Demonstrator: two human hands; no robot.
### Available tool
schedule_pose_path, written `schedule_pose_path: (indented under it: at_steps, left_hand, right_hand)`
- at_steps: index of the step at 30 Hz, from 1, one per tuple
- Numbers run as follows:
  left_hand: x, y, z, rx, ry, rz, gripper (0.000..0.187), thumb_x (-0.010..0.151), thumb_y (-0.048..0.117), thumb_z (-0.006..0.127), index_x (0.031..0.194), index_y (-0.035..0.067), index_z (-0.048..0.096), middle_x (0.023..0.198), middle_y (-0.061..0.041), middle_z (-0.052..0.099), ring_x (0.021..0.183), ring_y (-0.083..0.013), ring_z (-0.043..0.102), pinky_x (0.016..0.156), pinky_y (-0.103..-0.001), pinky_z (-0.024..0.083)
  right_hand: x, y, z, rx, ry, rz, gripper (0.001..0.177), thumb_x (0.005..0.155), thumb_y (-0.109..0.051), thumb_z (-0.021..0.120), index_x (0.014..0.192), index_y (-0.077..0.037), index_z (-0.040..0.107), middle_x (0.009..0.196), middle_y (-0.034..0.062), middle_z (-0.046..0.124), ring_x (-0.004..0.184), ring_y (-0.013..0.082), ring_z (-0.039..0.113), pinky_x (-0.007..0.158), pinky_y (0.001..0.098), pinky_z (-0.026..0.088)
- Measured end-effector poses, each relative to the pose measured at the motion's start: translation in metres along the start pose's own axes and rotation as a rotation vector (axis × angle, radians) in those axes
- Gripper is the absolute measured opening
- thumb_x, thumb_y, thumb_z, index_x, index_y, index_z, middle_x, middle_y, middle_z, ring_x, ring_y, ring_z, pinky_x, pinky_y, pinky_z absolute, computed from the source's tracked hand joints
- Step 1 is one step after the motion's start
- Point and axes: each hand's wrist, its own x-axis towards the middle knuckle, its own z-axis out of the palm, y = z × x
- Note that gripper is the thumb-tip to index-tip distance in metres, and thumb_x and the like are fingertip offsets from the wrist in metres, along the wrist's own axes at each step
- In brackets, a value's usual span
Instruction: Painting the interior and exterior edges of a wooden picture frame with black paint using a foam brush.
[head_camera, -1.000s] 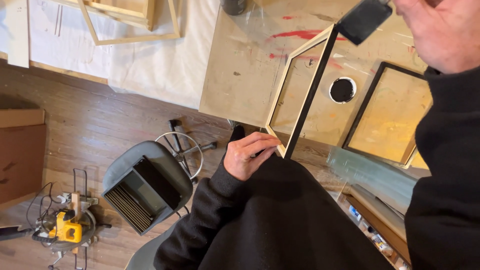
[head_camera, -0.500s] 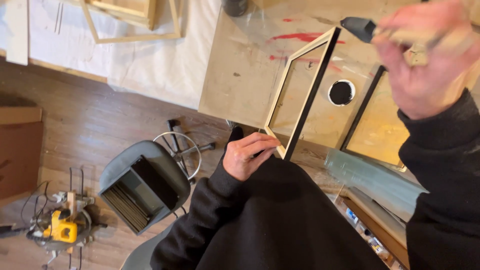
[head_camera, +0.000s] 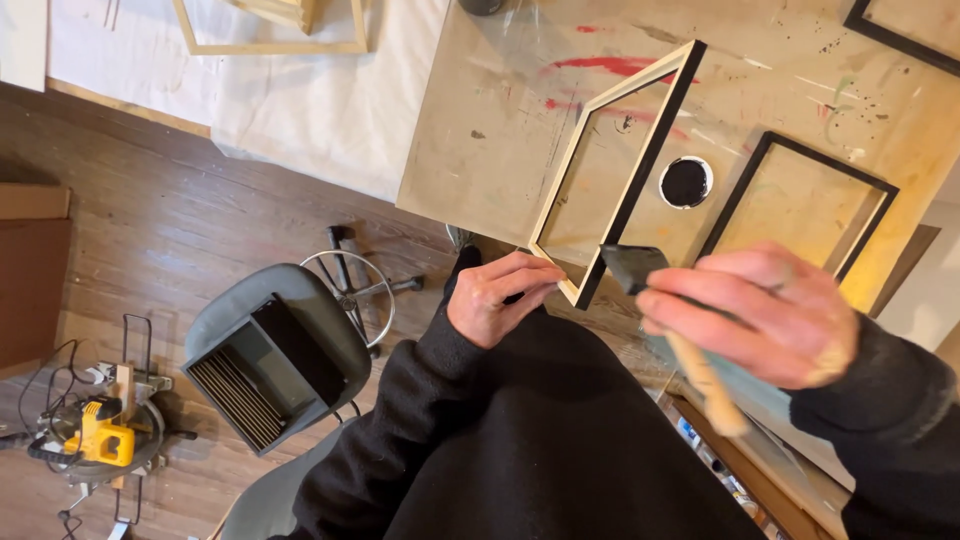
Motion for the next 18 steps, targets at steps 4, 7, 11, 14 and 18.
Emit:
schedule_pose_path:
  at_steps: [4, 7, 11, 14, 18]
  left_hand:
    - [-0.002, -0.001, 0.001, -0.01, -0.01, 0.014, 0.019, 0.092, 0.005, 0.078, 0.11, 0.007, 0.074, 0.107, -0.006, 0.074, 0.093, -0.024, 0.075, 0.079, -0.031, 0.061]
    - [-0.002, -0.001, 0.004, -0.008, -0.002, 0.017, 0.02, 0.091, 0.004, 0.078, 0.11, 0.008, 0.074, 0.109, -0.006, 0.074, 0.095, -0.0243, 0.075, 0.08, -0.031, 0.061]
    - [-0.005, -0.002, 0.004, 0.034, 0.028, 0.001, 0.02, 0.091, 0.005, 0.079, 0.11, 0.009, 0.074, 0.107, -0.005, 0.074, 0.094, -0.0232, 0.075, 0.08, -0.03, 0.061]
    - [-0.004, -0.006, 0.007, 0.013, 0.028, 0.015, 0.021, 0.092, 0.005, 0.079, 0.111, 0.009, 0.074, 0.107, -0.004, 0.074, 0.094, -0.0225, 0.075, 0.08, -0.03, 0.061]
    - [-0.003, -0.006, 0.005, 0.039, 0.018, 0.036, 0.022, 0.09, 0.006, 0.079, 0.111, 0.009, 0.073, 0.109, -0.006, 0.074, 0.096, -0.0238, 0.075, 0.081, -0.031, 0.061]
  right_hand:
    - [0.011, 0.029, -0.009, -0.244, 0.098, 0.072, 0.031, 0.081, -0.014, 0.087, 0.106, -0.005, 0.069, 0.105, 0.0097, 0.069, 0.093, 0.0226, 0.059, 0.068, 0.0359, 0.054]
    - [0.006, 0.05, 0.003, -0.303, 0.127, 0.137, 0.029, 0.085, -0.012, 0.086, 0.108, -0.004, 0.07, 0.099, 0.01, 0.069, 0.089, 0.0209, 0.057, 0.069, 0.0324, 0.053]
    - [-0.001, 0.03, 0.014, -0.234, 0.101, 0.033, 0.028, 0.09, -0.017, 0.085, 0.111, -0.007, 0.07, 0.102, 0.0095, 0.069, 0.093, 0.0196, 0.058, 0.073, 0.0321, 0.053]
    - [-0.004, -0.014, 0.009, -0.19, 0.04, -0.041, 0.029, 0.092, -0.021, 0.084, 0.114, -0.009, 0.07, 0.107, 0.0081, 0.069, 0.098, 0.0185, 0.059, 0.076, 0.0336, 0.054]
    - [0.009, -0.033, -0.01, -0.172, -0.026, -0.121, 0.031, 0.085, -0.025, 0.082, 0.112, -0.015, 0.07, 0.107, 0.0036, 0.069, 0.095, 0.0174, 0.063, 0.068, 0.0306, 0.053]
